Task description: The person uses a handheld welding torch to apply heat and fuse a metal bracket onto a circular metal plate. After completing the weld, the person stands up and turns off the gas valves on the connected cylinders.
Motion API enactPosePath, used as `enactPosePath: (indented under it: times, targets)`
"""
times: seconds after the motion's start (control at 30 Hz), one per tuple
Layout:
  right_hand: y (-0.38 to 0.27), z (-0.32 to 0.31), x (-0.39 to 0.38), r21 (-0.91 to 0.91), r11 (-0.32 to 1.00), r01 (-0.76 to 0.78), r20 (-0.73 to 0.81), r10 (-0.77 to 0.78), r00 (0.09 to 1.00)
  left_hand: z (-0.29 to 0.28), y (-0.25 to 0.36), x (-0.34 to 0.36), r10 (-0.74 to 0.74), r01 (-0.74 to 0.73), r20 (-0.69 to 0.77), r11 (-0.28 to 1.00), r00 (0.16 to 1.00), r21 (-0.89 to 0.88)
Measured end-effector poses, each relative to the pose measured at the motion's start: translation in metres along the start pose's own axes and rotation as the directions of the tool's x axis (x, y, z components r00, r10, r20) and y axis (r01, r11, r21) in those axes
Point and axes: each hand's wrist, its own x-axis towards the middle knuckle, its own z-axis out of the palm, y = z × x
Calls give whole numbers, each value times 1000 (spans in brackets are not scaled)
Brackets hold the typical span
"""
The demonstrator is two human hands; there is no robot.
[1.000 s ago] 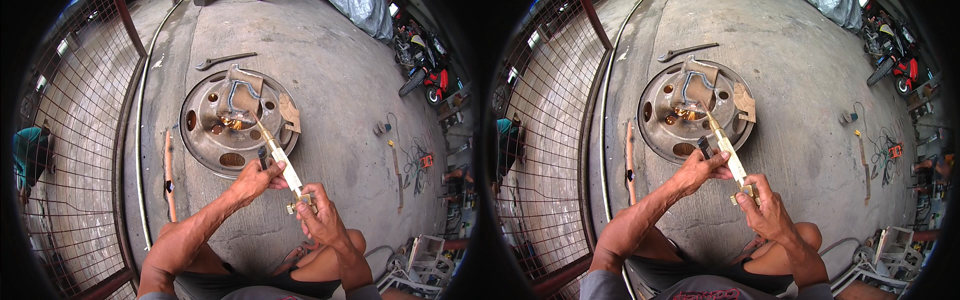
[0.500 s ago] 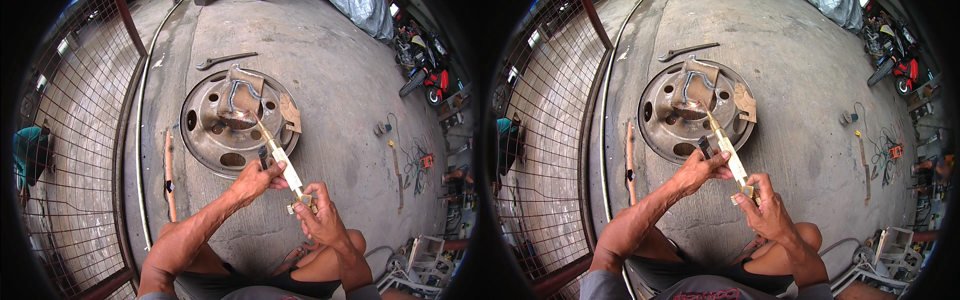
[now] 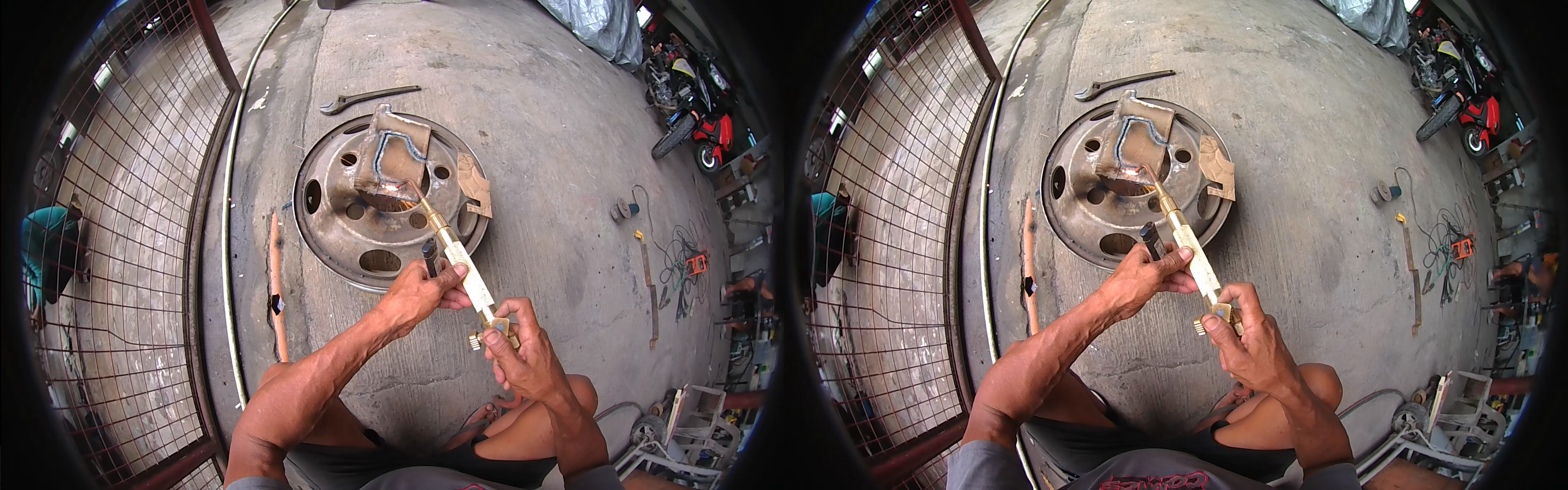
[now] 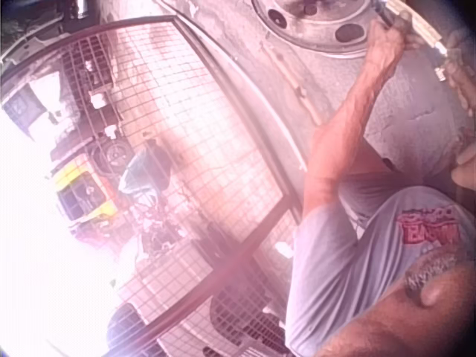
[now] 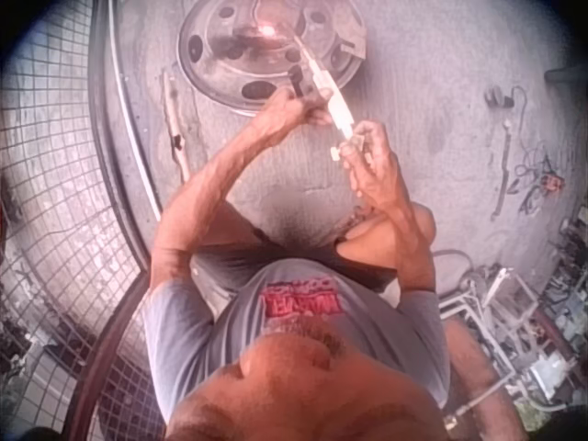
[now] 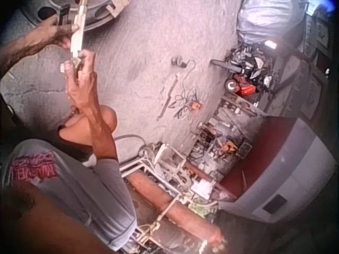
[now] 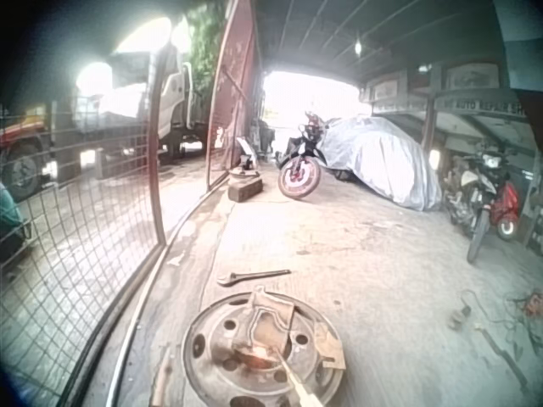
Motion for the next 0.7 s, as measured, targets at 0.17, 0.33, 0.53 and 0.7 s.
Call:
enactPosePath:
  times: [0.17,0.33,0.53,0.7]
  targets:
    - [1,0,0,-8,1000,3,1,-3,1000,0,0,1,-9,9,-8,1000,1000,3]
    - [1,0,0,-18,1000,-11,-6,11,1000,0,-1,1,-10,9,-5,1000,1000,-5]
    - [1,0,1,-21,1000,-16,-5,16,1000,1,0,0,-4,4,-10,1000,1000,-8]
    - [2,-1,0,-19,1000,-3,-6,3,1000,1,-1,1,-4,4,-11,1000,1000,-9]
